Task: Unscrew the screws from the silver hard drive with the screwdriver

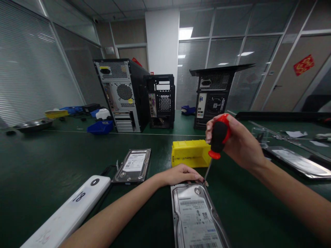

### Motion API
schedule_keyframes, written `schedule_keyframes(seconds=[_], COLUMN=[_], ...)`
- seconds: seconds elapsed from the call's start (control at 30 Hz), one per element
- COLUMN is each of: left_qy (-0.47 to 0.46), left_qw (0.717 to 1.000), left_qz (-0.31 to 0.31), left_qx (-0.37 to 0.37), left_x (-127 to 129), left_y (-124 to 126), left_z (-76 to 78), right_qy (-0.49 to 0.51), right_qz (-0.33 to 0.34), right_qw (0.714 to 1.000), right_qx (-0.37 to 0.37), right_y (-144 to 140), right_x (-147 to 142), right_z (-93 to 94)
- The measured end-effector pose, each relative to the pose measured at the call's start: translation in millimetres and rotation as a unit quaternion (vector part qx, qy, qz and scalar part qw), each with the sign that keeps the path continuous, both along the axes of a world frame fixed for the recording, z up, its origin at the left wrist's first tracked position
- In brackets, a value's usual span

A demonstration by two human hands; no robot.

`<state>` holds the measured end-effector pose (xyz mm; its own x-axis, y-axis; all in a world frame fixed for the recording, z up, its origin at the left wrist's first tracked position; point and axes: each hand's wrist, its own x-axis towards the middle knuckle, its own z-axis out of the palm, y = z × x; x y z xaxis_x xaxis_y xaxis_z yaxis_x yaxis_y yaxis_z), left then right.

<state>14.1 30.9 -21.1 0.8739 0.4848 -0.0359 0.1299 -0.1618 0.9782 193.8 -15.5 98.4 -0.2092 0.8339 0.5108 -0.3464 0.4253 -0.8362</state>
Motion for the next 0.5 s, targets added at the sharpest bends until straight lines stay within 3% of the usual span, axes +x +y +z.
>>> schedule_keyframes(seconds=[0.1,0.33,0.5], left_qy=[0.001,0.001,0.003], left_qw=[1.000,1.000,1.000], left_qz=[0.003,0.014,0.004], left_qx=[0.002,0.002,-0.004], left_x=[0.4,1.8,1.0], left_y=[-0.9,-2.8,-1.2], left_z=[0.5,2.1,1.2], right_qy=[-0.003,0.003,0.031], right_qz=[-0.016,0.030,0.021], right_qw=[1.000,0.999,0.999], right_qx=[0.007,0.018,-0.009], right_y=[0.0,0.3,1.3], right_x=[0.0,-0.3,-0.7], right_z=[0.3,-3.3,-3.6])
